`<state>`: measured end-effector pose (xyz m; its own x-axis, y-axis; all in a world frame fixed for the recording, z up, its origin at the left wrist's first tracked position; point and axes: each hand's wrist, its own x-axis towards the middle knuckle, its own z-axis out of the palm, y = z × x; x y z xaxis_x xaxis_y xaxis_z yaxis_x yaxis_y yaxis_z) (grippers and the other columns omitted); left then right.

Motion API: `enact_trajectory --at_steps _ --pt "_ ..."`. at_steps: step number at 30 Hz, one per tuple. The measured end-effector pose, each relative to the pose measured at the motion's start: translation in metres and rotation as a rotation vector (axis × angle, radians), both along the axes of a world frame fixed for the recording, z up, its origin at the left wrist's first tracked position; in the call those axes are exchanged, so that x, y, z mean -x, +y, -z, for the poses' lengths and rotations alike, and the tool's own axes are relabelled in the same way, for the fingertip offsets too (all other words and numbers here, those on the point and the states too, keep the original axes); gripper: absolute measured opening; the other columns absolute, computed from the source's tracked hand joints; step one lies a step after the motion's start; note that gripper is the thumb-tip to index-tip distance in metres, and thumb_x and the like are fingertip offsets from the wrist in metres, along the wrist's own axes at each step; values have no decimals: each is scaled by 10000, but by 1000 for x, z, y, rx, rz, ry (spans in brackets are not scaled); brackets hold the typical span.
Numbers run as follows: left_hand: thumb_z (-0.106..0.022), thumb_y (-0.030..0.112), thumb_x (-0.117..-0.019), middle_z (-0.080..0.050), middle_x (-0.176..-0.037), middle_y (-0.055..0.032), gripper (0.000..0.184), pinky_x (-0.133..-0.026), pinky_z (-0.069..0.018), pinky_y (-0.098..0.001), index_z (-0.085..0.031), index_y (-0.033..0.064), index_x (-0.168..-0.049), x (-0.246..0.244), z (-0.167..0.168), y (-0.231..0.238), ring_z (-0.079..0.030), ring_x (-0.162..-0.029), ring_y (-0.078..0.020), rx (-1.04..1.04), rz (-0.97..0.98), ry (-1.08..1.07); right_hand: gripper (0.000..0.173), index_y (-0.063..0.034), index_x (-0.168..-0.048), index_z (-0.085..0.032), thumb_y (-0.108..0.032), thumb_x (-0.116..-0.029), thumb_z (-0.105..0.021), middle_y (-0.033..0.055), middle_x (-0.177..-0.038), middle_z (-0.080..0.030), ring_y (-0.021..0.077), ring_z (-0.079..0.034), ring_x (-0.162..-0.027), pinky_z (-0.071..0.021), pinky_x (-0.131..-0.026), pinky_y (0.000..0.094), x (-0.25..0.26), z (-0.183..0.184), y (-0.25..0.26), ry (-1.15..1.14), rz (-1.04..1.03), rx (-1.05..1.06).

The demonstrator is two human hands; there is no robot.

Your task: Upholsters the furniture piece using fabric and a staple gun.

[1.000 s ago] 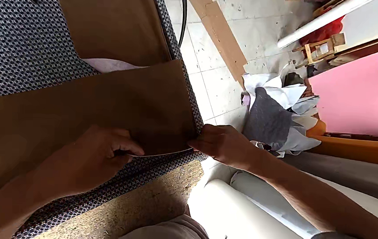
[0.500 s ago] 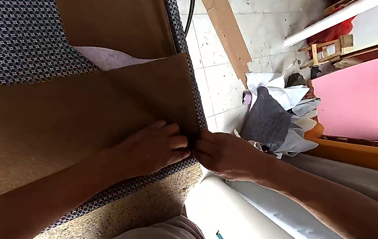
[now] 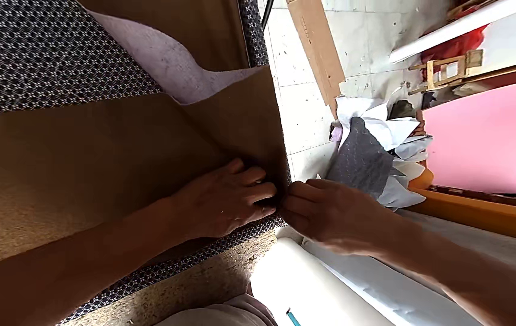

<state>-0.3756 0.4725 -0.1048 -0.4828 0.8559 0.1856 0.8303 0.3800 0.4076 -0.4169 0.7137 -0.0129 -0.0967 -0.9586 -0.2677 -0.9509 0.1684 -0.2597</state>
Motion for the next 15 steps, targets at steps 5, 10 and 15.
enact_trajectory --at_steps 5,10,15 --pt "-440 259 -1051 -631 -1224 43 352 -874 -427 -419 -684 356 -1287 -1 6 2 -532 -1185 -235 -57 -38 -9 265 -29 -1126 -734 -112 -1002 -515 151 -1053 -730 301 -708 -991 -587 -833 445 95 -28 -28 113 318 192" --pt "-455 272 -1063 -659 -1184 30 283 -906 -494 -466 -705 328 -1182 -5 6 4 -588 -1163 -236 -216 -108 -33 350 -42 -1317 -673 -161 -999 -592 154 -1224 -710 274 -703 -1089 -576 -947 444 195 -19 -151 250 567 459" --pt "-434 159 -1083 -469 -1554 110 446 -1166 -321 -438 -575 375 -1447 8 -67 0 -345 -1481 -187 376 -22 -375 613 -37 -1455 -543 -413 -986 -659 190 -1391 -606 361 -568 -1315 -463 -1096 557 247 13 -265 208 551 319"
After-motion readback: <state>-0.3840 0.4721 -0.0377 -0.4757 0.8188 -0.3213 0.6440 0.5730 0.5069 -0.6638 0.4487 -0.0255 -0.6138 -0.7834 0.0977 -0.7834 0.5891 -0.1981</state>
